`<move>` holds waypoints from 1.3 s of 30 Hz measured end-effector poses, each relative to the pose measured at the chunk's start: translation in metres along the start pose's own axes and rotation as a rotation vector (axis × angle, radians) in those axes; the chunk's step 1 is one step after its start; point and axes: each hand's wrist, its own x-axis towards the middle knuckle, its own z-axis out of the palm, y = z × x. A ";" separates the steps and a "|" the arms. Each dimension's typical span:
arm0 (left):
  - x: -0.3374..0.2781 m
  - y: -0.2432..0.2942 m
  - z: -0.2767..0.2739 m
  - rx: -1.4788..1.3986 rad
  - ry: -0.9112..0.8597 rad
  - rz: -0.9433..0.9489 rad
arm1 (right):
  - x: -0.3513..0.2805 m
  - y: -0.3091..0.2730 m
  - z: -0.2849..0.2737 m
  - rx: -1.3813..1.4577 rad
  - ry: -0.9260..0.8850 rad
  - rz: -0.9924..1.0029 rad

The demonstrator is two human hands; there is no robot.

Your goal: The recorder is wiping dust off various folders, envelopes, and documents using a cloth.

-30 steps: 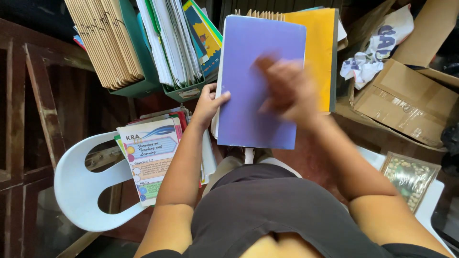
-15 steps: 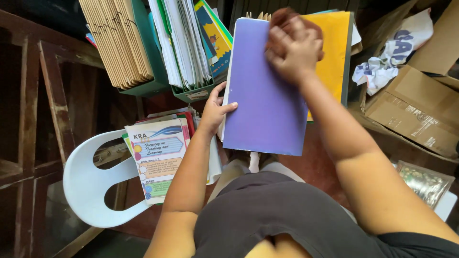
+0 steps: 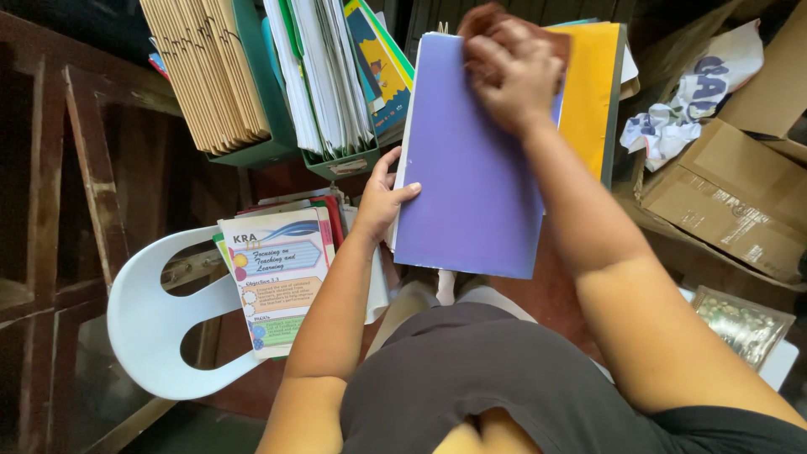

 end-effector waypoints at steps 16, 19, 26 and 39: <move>0.035 -0.045 -0.020 -0.018 0.016 -0.080 | -0.145 -0.059 -0.074 0.143 -0.165 -0.146; 0.041 -0.049 -0.020 -0.026 0.012 -0.071 | -0.107 -0.031 -0.060 0.075 -0.199 0.001; 0.046 -0.055 -0.028 -0.060 0.005 -0.062 | -0.075 -0.012 -0.016 -0.085 -0.183 0.222; 0.071 -0.070 -0.039 -0.076 -0.079 -0.049 | -0.210 -0.055 -0.112 0.337 -0.398 -0.346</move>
